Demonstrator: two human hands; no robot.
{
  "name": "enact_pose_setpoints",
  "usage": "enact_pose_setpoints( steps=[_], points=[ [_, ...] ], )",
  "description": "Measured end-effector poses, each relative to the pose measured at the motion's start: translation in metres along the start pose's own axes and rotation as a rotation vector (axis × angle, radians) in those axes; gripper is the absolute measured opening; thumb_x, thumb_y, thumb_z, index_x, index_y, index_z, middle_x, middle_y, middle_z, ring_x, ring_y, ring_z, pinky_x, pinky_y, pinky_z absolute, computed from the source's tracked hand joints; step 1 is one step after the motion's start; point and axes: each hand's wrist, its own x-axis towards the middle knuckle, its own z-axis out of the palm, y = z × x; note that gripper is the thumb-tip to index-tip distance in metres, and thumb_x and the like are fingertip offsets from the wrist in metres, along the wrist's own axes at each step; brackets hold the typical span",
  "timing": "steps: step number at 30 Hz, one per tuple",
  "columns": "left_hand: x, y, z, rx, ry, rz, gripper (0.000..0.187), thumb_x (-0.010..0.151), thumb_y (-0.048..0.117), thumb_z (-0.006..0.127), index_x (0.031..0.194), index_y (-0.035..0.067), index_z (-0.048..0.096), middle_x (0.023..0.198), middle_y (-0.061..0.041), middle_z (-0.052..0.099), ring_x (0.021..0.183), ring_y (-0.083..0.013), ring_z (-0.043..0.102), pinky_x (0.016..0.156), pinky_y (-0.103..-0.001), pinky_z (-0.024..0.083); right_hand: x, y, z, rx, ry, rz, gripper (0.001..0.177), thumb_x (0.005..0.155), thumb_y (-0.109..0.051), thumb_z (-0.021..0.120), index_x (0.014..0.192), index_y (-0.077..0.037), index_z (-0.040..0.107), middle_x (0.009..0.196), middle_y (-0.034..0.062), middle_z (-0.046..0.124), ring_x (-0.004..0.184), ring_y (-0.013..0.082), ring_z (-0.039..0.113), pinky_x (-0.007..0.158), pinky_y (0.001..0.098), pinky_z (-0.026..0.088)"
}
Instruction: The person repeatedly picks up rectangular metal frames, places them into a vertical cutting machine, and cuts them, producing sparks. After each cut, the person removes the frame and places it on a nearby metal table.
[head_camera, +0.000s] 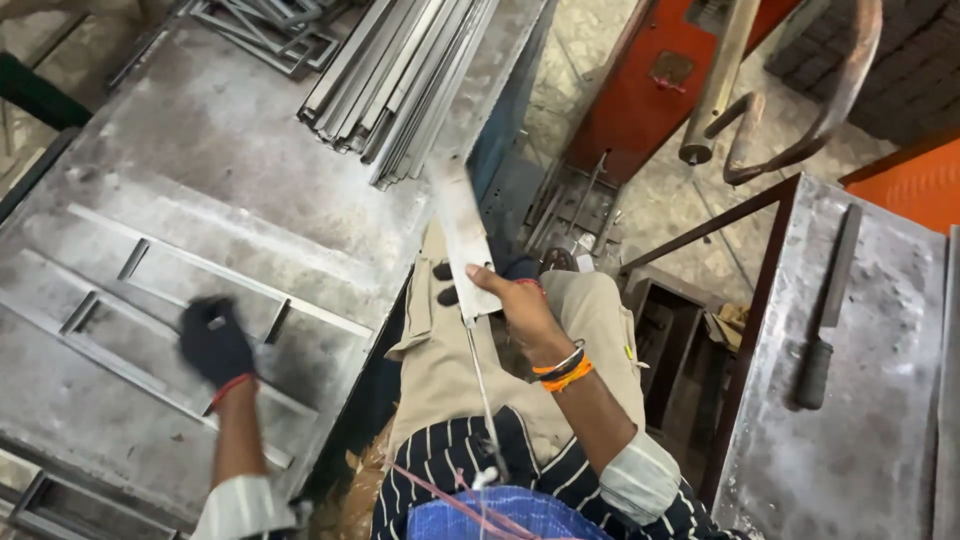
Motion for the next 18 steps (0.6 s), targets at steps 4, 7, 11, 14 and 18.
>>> enact_pose_setpoints(
  steps=[4, 7, 11, 14, 18],
  points=[
    [0.006, 0.097, 0.102, -0.126, -0.208, 0.094, 0.014, 0.096, 0.017, 0.078, 0.098, 0.005, 0.070, 0.093, -0.012, 0.072, 0.087, -0.0269, 0.070, 0.080, -0.039, 0.054, -0.002, -0.012, -0.010, 0.033, 0.021, -0.117, 0.038, 0.101, -0.020, 0.059, 0.127, 0.006, 0.069, 0.113, 0.0138, 0.078, 0.096, 0.0195, 0.076, 0.081, 0.0292, 0.059],
    [0.012, 0.170, 0.161, -0.028, -0.438, 0.274, 0.023, 0.089, 0.023, 0.081, 0.091, 0.006, 0.067, 0.088, -0.014, 0.069, 0.085, -0.0343, 0.068, 0.077, -0.046, 0.053, -0.009, -0.021, -0.016, 0.068, 0.082, -0.211, 0.035, 0.098, -0.015, 0.061, 0.126, 0.006, 0.068, 0.113, 0.0139, 0.077, 0.093, 0.0233, 0.076, 0.077, 0.0332, 0.058],
    [0.032, 0.200, 0.247, 0.101, -0.508, 0.374, 0.024, 0.088, 0.024, 0.074, 0.104, 0.008, 0.066, 0.096, -0.015, 0.071, 0.087, -0.0369, 0.068, 0.072, -0.049, 0.053, -0.011, -0.012, -0.033, 0.172, 0.186, -0.200, 0.034, 0.096, -0.012, 0.063, 0.124, 0.007, 0.068, 0.110, 0.0145, 0.077, 0.092, 0.0222, 0.076, 0.079, 0.0343, 0.060],
    [0.050, 0.177, 0.311, 0.240, -0.417, 0.430, 0.030, 0.087, 0.028, 0.070, 0.110, 0.009, 0.068, 0.095, -0.016, 0.072, 0.084, -0.0368, 0.069, 0.068, -0.050, 0.053, -0.005, 0.006, -0.054, 0.251, 0.260, -0.158, 0.034, 0.096, -0.013, 0.065, 0.123, 0.007, 0.069, 0.109, 0.0131, 0.077, 0.093, 0.0194, 0.076, 0.081, 0.0327, 0.061],
    [0.072, 0.150, 0.357, 0.424, -0.539, 0.387, 0.013, 0.090, 0.024, 0.063, 0.091, 0.018, 0.074, 0.093, -0.013, 0.073, 0.090, -0.0347, 0.070, 0.074, -0.050, 0.055, -0.010, 0.013, -0.070, 0.312, 0.350, -0.064, 0.033, 0.097, -0.016, 0.067, 0.119, 0.008, 0.072, 0.104, 0.0117, 0.078, 0.089, 0.0183, 0.076, 0.079, 0.0322, 0.061]
  ],
)
